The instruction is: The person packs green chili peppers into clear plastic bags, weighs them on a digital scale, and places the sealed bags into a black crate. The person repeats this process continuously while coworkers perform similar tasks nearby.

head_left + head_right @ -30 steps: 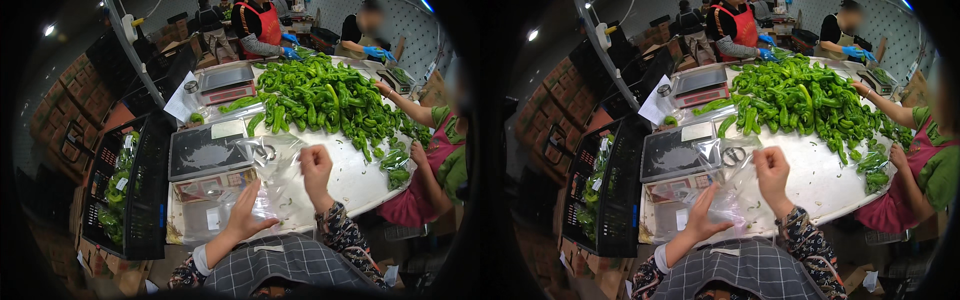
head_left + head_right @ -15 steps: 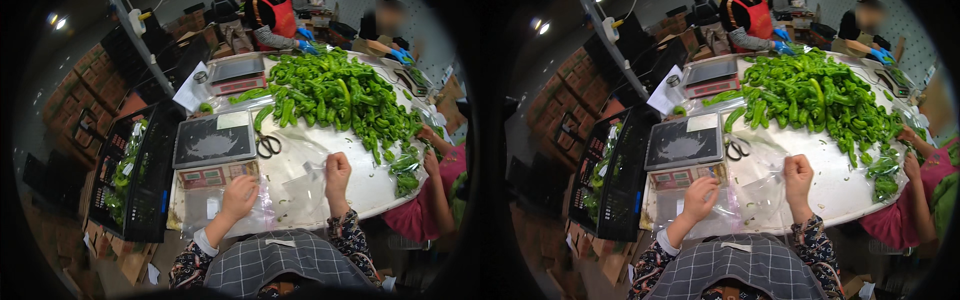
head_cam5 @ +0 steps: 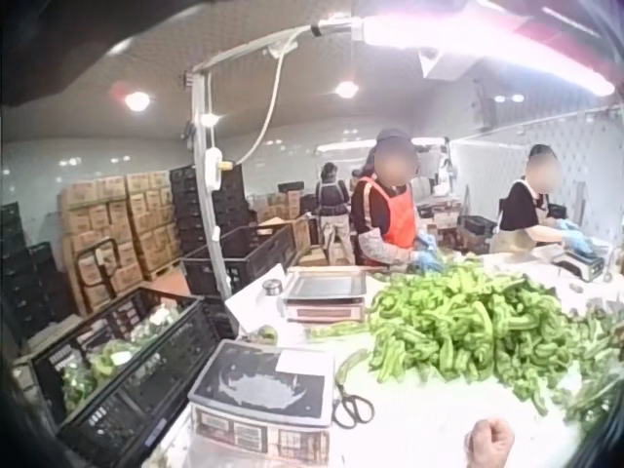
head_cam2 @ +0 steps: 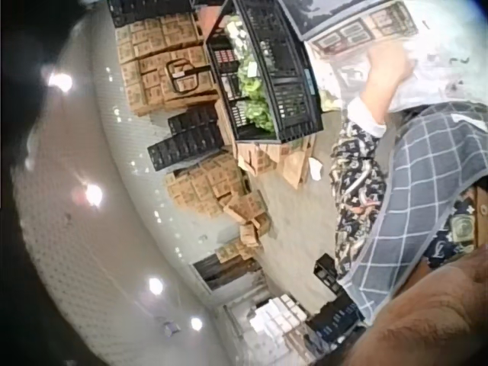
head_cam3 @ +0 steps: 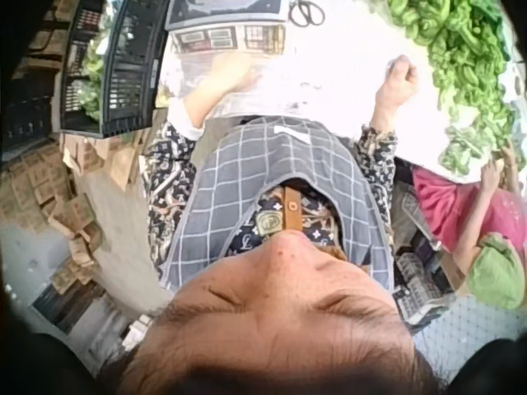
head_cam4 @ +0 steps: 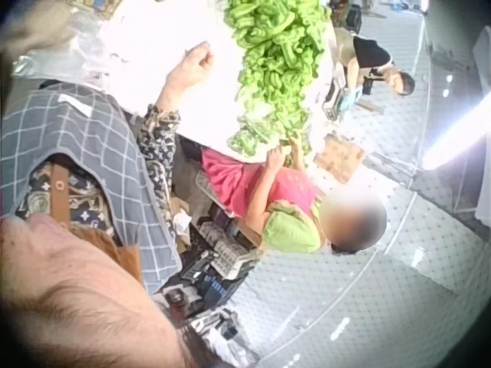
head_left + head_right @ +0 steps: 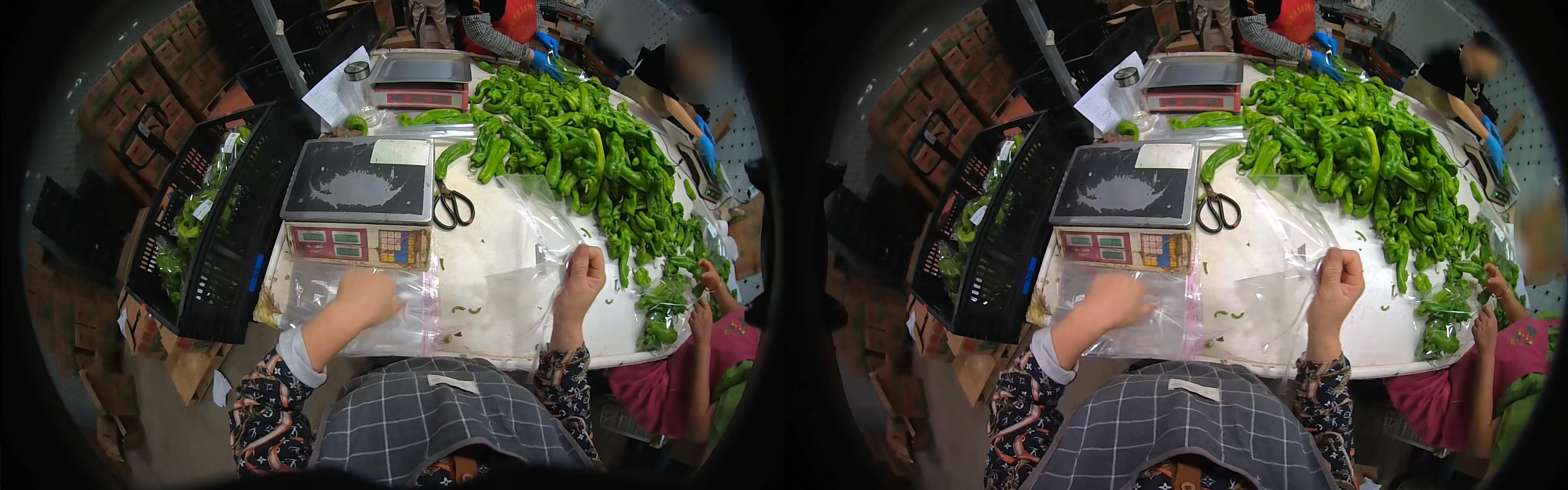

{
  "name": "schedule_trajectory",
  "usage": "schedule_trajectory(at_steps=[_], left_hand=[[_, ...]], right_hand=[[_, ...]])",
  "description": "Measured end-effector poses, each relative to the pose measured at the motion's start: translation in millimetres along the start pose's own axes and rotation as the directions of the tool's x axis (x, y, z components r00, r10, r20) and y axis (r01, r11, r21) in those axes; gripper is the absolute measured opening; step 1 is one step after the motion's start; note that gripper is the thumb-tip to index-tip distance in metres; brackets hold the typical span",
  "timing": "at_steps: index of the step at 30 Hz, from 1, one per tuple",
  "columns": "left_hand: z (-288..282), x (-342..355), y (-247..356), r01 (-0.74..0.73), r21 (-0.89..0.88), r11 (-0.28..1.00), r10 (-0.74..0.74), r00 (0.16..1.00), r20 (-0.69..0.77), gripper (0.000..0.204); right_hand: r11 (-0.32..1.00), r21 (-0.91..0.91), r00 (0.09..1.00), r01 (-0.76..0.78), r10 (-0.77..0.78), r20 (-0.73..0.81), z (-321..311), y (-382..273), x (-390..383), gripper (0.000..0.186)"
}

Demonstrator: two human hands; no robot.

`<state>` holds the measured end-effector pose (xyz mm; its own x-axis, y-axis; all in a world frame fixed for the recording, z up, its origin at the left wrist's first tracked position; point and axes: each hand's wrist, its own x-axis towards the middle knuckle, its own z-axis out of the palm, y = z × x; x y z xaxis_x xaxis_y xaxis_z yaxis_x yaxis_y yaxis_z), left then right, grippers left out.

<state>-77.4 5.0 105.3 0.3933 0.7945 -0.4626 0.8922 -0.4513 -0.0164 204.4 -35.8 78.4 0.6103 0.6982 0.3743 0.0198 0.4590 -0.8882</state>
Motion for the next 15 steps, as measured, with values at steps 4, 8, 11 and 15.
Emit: schedule_trajectory(at_steps=[4, 8, 11, 15], left_hand=[[83.2, -16.6, -33.7, 0.045, -0.095, 0.994, -0.018, 0.964, 0.265, 0.041], [85.5, -7.8, -33.2, 0.081, -0.2, 0.976, -0.082, 0.997, 0.004, 0.046], [108.7, 6.7, -33.8, 0.055, -0.294, 0.954, -0.073, 0.996, -0.053, 0.068], [138.7, 30.3, -33.0, 0.076, -0.199, 0.977, -0.079, 0.997, -0.008, 0.083]], right_hand=[[0.999, 0.004, 0.998, -0.053, 0.053, -0.015, -7.1, 6.8, 2.2, 0.024], [0.997, 0.01, 0.996, -0.08, 0.079, 0.031, 1.0, 9.4, 0.0, 0.023], [0.994, 0.008, 0.992, -0.109, 0.109, 0.06, 9.2, 12.7, -4.7, 0.022], [0.994, -0.04, 0.989, -0.098, 0.102, 0.11, 7.3, 19.5, -8.4, 0.019]])
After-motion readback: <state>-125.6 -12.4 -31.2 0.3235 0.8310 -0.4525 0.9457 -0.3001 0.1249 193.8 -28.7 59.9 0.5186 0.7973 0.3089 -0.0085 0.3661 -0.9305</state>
